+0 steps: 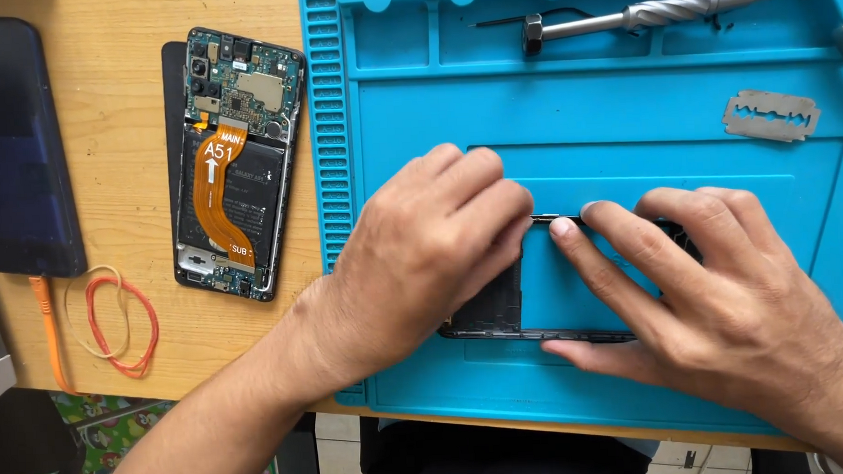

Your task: Applying liquid adhesive to the edges of a mobile phone frame using a precision tip bottle during a repair.

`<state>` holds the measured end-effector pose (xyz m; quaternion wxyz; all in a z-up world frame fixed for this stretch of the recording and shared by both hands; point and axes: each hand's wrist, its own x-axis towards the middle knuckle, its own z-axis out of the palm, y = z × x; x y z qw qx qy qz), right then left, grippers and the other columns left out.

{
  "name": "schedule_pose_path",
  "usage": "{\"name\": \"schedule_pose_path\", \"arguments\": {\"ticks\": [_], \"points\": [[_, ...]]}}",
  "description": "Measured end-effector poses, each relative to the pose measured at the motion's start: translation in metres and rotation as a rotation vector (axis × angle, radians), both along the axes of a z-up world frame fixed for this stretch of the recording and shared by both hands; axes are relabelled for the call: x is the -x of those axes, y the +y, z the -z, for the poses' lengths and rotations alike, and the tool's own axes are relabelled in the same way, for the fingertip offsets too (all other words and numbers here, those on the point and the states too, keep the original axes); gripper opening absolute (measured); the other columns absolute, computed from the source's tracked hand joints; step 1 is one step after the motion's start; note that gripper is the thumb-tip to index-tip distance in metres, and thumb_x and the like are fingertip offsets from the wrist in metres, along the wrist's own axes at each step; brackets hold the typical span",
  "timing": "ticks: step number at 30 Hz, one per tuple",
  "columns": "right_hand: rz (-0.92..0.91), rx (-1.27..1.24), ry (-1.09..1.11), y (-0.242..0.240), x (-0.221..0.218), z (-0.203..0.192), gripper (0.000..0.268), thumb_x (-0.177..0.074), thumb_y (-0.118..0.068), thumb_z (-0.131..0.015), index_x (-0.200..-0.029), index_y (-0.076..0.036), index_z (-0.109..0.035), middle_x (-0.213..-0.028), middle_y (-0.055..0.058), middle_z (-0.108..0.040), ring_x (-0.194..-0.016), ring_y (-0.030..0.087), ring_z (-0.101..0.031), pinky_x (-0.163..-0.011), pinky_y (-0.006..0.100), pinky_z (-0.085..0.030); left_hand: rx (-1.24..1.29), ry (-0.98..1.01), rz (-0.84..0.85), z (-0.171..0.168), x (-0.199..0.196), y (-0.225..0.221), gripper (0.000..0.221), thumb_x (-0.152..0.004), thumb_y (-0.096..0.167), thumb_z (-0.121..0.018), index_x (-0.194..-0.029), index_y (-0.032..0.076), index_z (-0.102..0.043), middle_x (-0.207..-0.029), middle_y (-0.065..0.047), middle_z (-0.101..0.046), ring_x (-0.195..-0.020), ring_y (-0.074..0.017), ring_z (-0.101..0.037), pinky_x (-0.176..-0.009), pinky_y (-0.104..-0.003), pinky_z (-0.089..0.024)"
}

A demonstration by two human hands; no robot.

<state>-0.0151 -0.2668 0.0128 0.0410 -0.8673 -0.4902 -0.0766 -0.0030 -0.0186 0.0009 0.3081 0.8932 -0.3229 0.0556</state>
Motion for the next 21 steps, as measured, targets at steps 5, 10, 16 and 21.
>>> {"name": "schedule_pose_path", "arguments": {"ticks": [5,10,16,21], "points": [[0.004,-0.015,-0.009,0.001,0.001,0.0,0.077,-0.098,-0.075,-0.056,-0.129,-0.006,-0.071,-0.122,0.01,-0.066,-0.091,0.032,-0.06,-0.075,0.045,-0.052,0.081,0.228,0.053,-0.005,-0.008,0.004,0.009,-0.103,0.008,-0.061,-0.096,0.006,-0.056,-0.094,-0.01,-0.052,-0.081,-0.0318,-0.051,-0.071,-0.044,-0.041],[-0.023,-0.049,-0.011,0.001,-0.002,0.003,0.079,-0.098,-0.076,-0.056,-0.127,-0.004,-0.072,-0.12,0.013,-0.067,-0.09,0.033,-0.059,-0.074,0.046,-0.052,0.058,0.35,0.126,-0.013,-0.022,0.006,0.003,-0.101,0.01,-0.057,-0.098,0.01,-0.058,-0.094,-0.009,-0.056,-0.079,-0.034,-0.052,-0.071,-0.046,-0.041],[-0.006,-0.074,0.005,0.001,-0.001,0.006,0.081,-0.093,-0.078,-0.066,-0.129,-0.005,-0.07,-0.121,0.013,-0.067,-0.09,0.033,-0.059,-0.071,0.045,-0.049,0.017,0.377,0.147,-0.009,-0.021,0.004,0.008,-0.097,0.01,-0.066,-0.094,0.012,-0.058,-0.091,-0.006,-0.058,-0.078,-0.0314,-0.057,-0.067,-0.045,-0.045],[-0.052,-0.149,-0.044,-0.004,-0.002,0.007,0.082,-0.092,-0.079,-0.067,-0.13,-0.006,-0.069,-0.118,0.016,-0.067,-0.094,0.034,-0.062,-0.073,0.045,-0.051,0.114,0.097,0.051,-0.006,0.006,0.004,0.01,-0.105,0.002,-0.061,-0.099,0.005,-0.054,-0.097,-0.011,-0.053,-0.082,-0.0308,-0.046,-0.072,-0.042,-0.04]]}}
